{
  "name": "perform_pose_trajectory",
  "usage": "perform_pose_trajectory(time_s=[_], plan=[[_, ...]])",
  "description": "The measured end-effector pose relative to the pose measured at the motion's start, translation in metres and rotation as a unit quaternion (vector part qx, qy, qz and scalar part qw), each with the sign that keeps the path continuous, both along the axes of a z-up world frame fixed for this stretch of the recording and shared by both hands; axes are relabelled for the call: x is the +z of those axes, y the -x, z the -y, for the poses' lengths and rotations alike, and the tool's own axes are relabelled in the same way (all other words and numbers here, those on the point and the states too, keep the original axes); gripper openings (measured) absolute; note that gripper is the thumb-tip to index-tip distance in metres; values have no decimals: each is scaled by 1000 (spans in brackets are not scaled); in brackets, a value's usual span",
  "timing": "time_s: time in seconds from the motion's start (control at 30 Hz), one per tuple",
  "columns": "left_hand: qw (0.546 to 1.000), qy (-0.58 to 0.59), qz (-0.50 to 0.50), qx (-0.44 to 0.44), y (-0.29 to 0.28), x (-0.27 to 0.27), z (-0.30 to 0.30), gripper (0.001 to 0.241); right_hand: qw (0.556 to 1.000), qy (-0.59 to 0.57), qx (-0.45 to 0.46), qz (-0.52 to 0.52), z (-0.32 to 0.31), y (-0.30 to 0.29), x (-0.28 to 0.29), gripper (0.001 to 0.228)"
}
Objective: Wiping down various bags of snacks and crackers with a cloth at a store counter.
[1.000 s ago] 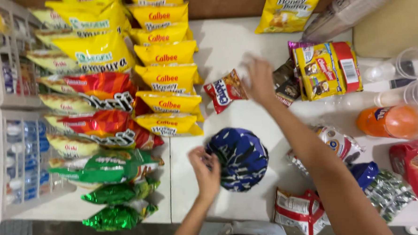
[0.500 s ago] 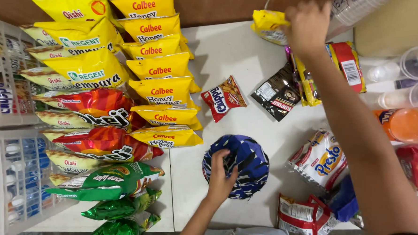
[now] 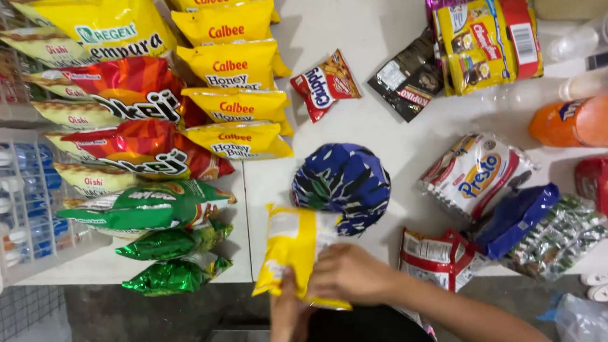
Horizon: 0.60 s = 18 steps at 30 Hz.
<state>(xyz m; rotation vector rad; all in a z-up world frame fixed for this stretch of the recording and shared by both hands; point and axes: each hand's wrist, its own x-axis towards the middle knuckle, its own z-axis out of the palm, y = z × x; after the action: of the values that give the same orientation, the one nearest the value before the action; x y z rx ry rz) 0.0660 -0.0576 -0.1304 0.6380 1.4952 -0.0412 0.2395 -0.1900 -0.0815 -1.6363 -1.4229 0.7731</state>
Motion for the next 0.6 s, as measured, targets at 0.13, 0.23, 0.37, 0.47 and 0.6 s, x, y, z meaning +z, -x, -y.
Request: perform_pose_trajectory(time_s=[0.13,0.23,0.37,0.47,0.6], plan=[[999,42,-3,13,44,26,-35,48,937,16,-339,-76,9,-28,-130,27],[1000,-2,4,-8,59,27,-53,46,841,193,-497,91,22,-74,-194,64],[998,51,9,28,66,17,-62,38,778,298,-545,95,32,-78,-225,45],[996,74,18,43,54,21,-63,39,819,270,-497,99,12,-54,-192,10],[995,81,30,39,52,18,-65,40,852,166,-477,142,-14,-19,-147,11]])
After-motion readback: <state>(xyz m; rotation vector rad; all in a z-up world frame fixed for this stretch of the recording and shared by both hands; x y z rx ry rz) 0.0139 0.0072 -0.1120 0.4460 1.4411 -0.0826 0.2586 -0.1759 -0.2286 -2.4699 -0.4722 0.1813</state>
